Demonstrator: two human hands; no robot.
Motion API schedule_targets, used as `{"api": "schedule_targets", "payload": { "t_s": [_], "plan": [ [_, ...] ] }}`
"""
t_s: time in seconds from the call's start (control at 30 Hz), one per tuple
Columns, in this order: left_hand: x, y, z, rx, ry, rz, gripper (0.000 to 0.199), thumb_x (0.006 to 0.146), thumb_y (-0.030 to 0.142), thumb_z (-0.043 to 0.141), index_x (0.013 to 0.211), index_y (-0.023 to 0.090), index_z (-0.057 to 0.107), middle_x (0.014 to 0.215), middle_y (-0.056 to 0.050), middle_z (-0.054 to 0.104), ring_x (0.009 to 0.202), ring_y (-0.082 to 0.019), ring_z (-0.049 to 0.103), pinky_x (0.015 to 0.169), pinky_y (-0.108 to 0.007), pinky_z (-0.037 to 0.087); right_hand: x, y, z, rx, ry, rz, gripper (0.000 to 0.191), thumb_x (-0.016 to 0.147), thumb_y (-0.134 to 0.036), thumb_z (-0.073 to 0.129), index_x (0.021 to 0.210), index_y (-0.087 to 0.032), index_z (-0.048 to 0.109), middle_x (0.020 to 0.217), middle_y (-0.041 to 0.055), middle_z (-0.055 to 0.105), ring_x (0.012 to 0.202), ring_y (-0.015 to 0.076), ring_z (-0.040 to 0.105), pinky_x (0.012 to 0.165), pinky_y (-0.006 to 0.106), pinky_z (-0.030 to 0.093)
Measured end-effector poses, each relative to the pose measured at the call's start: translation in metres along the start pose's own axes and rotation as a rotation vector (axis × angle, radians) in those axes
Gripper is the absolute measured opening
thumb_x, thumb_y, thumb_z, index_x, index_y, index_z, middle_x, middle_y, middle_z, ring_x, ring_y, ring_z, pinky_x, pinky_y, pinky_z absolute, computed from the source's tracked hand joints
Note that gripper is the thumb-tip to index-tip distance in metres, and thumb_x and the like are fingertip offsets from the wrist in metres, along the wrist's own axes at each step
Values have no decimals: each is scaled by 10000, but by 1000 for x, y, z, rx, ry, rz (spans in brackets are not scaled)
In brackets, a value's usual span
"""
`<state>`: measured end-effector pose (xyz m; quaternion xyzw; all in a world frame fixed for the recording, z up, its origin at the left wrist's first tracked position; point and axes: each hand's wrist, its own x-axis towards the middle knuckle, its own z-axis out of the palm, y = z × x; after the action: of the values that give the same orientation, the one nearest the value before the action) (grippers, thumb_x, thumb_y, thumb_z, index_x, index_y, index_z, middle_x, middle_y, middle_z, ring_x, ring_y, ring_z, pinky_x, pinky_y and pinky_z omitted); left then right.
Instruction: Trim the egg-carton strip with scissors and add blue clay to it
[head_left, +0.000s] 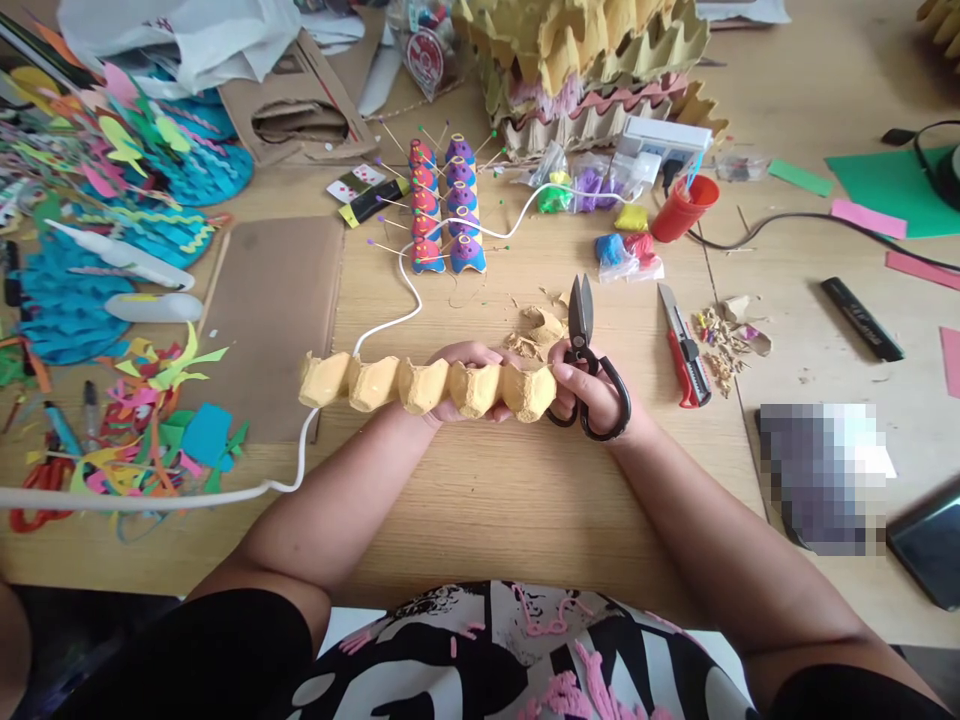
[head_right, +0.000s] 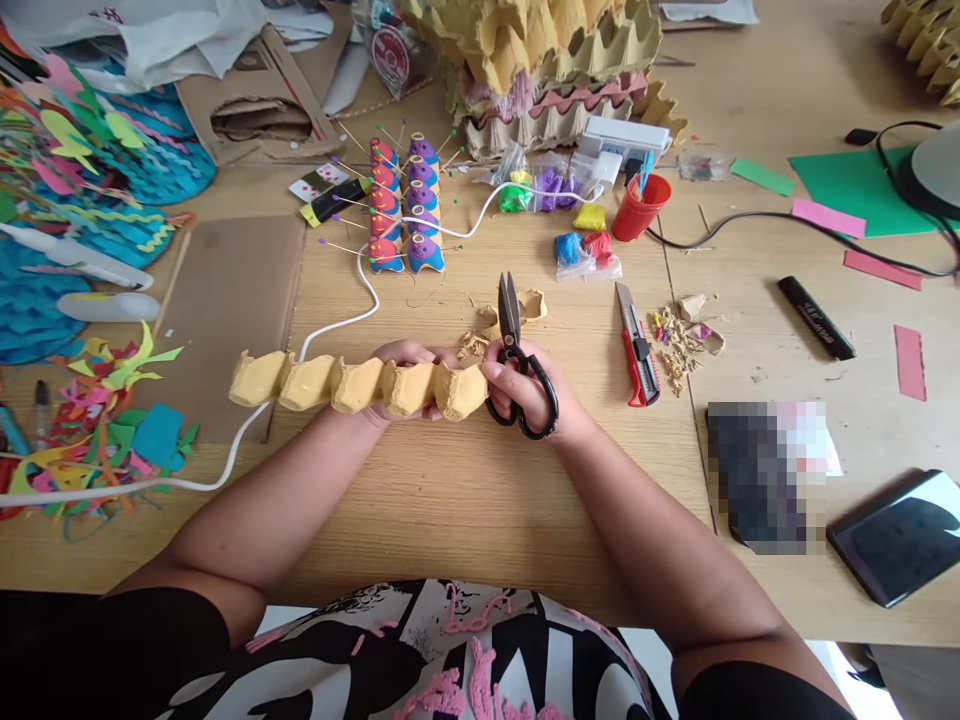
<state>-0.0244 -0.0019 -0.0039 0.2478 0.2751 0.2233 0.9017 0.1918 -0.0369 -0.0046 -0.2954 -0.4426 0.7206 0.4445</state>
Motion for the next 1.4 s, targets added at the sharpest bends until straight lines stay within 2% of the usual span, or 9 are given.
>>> {"api": "schedule_targets", "payload": {
  "t_s": [0.13,0.3,0.4,0.53,0.77,0.93,1.07,1.3,1.4],
  "plan": [
    [0,0,3,-4,6,0,239,712,277,544,714,105,708,606,-171,723,475,-255,677,446,-309,512,2,-5,4,21,58,55,488,830,-586,884,780,-234,550,470,-94,486,381,86,413,390,232,341],
    [-1,0,-1,-23,-11,-6,240,720,303,538,729,126,700,610,-166,726,478,-265,682,436,-311,506,4,3,-1,-18,179,-8,480,842,-625,862,828,-227,595,477,-92,502,385,94,432,395,239,368],
    [-1,-1,-2,-40,-1,-9,246,732,304,536,746,123,702,622,-168,726,490,-266,689,442,-308,509,2,6,-3,-45,155,-56,483,882,-660,828,952,-222,635,509,-94,522,413,101,455,421,241,393],
    [-2,-1,0,-74,20,-22,214,743,283,537,761,129,683,644,-160,729,498,-264,694,437,-305,512,2,7,-3,-57,96,-40,454,887,-618,846,924,-237,602,523,-97,516,426,102,454,434,245,408],
    [0,3,1,-228,53,14,212,800,304,551,828,151,695,713,-125,747,495,-222,682,387,-246,439,2,8,-5,-263,367,-183,402,929,-612,816,979,-253,643,581,-74,526,504,131,483,496,283,413],
    [0,6,-4,-302,48,-23,273,888,321,529,884,151,743,771,-126,783,484,-185,673,349,-211,385,-6,1,3,-441,282,-192,372,905,-553,865,928,-246,656,683,-51,505,608,124,427,572,291,362],
    [-1,5,-8,-309,44,19,288,927,320,510,862,167,745,783,-126,795,526,-197,699,353,-212,396,-7,0,4,-492,203,-227,403,890,-562,876,943,-239,640,757,-36,542,694,139,473,652,301,415],
    [0,5,-9,-278,-1,-27,501,935,352,498,1315,133,742,1103,-184,831,590,-201,745,400,-223,422,-5,16,-7,-244,12,-198,401,990,-600,756,1113,-240,630,744,-39,576,682,157,561,668,322,480],
    [0,4,-8,-289,-4,6,516,902,333,501,1309,112,729,1010,-173,828,570,-208,735,405,-228,423,-4,23,-11,-151,-10,-217,365,1008,-549,750,1155,-239,629,727,-47,573,666,152,562,646,310,466]
  ]
}}
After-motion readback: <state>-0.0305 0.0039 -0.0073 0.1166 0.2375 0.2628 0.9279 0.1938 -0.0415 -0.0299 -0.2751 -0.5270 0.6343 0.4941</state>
